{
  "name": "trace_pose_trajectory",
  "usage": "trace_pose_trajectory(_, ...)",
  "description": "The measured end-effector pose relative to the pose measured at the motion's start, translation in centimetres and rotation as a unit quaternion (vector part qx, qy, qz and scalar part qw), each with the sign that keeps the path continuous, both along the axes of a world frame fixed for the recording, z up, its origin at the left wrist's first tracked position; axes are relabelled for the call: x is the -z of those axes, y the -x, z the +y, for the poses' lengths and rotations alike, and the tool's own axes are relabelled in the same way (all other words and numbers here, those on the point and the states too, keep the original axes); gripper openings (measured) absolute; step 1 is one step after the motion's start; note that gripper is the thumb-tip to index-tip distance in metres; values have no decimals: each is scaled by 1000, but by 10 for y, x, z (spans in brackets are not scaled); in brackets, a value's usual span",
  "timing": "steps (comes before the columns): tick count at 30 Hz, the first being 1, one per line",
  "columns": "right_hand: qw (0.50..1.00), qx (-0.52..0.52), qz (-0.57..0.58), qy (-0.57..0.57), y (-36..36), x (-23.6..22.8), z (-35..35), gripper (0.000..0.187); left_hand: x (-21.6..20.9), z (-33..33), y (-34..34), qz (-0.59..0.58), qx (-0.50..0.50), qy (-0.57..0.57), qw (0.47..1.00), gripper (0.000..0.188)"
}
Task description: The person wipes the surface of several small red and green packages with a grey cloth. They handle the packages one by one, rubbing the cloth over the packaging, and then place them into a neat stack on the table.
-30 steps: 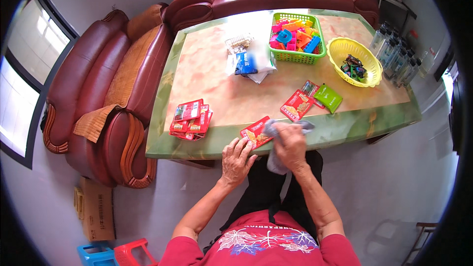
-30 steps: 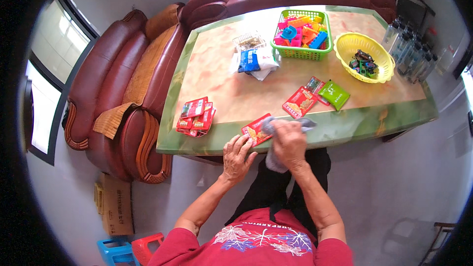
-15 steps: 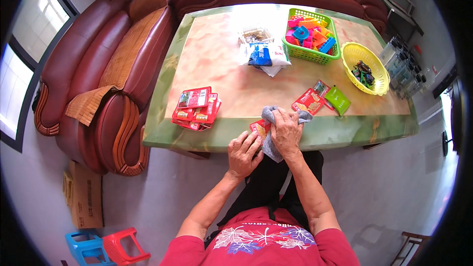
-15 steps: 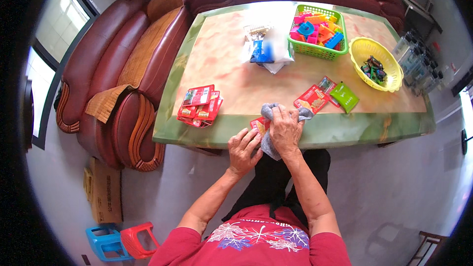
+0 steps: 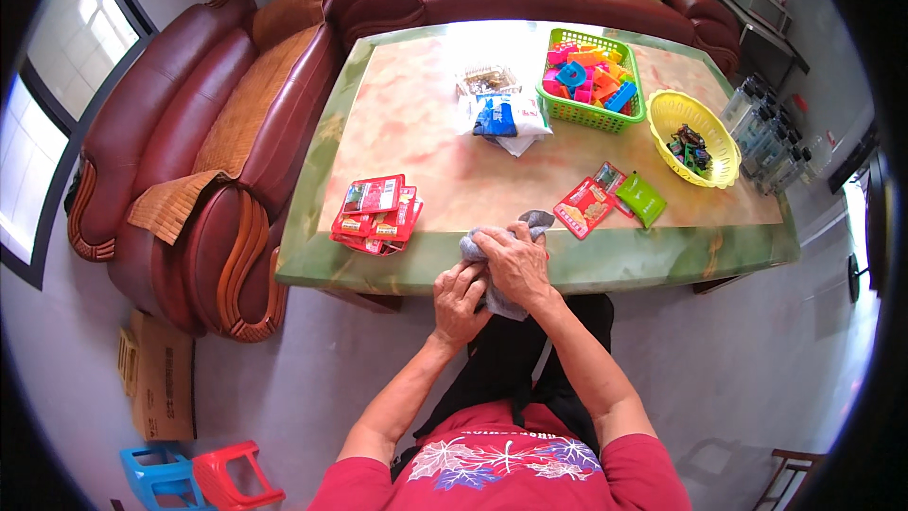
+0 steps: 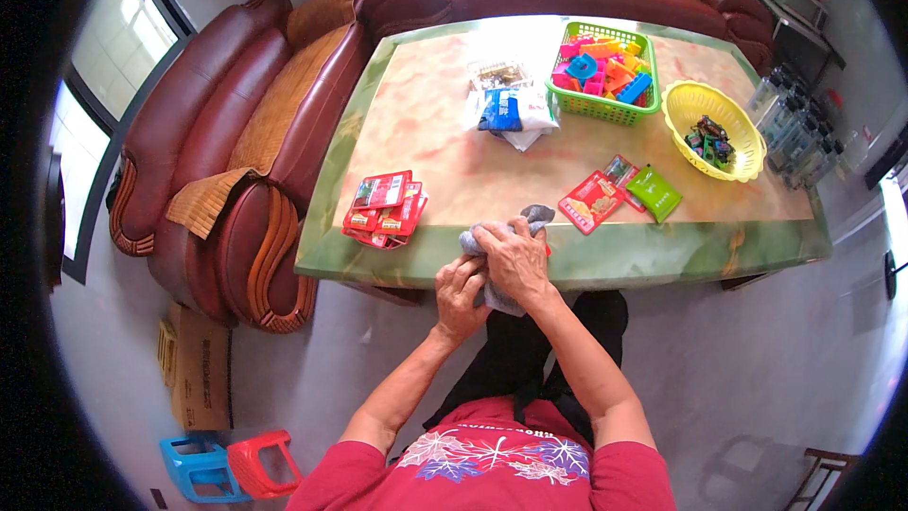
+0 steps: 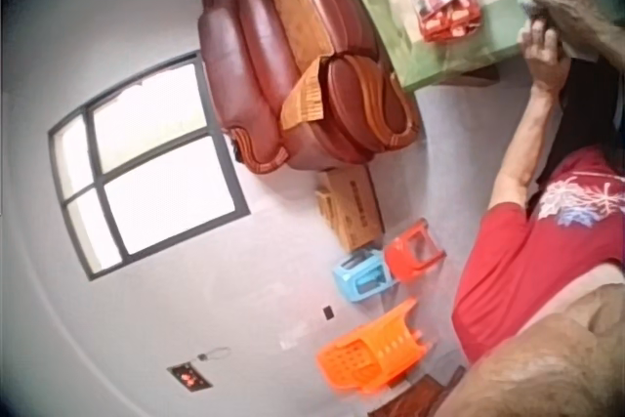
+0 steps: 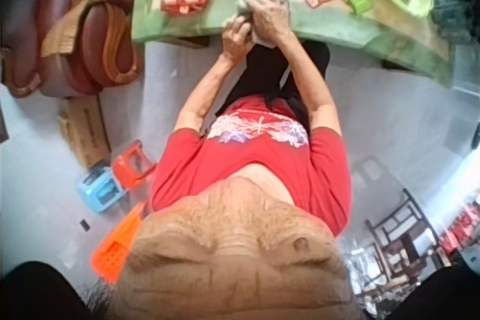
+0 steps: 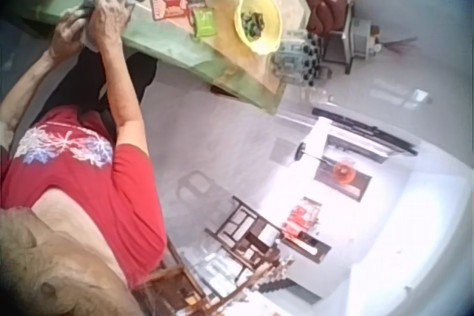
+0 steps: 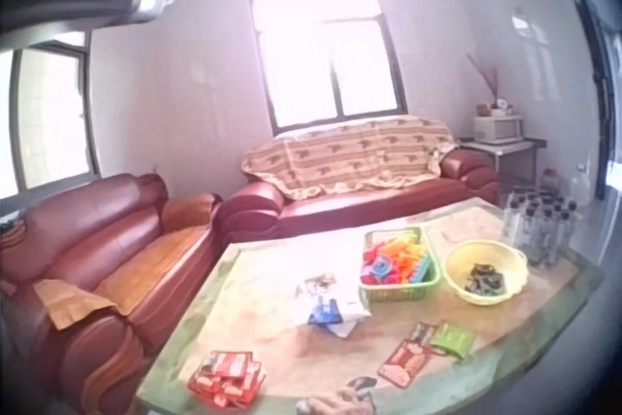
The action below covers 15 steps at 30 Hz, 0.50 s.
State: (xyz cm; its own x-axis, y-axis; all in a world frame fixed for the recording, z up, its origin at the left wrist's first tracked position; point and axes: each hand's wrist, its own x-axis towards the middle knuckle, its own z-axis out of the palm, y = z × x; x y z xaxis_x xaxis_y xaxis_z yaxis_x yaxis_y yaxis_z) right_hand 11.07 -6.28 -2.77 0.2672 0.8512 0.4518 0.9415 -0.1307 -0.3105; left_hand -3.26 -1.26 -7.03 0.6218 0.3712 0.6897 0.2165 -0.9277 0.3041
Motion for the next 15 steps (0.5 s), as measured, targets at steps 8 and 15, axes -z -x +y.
trace_pose_trajectory(8, 996, -58, -25, -69, -4, 5, -29, 30, -3, -6, 1, 1, -32, 32, 999, 45)
trace_pose_trajectory(15, 999, -43, -6, -20, -1, -4, -57, 31, -6, -5, 1, 14, -22, 24, 999, 49)
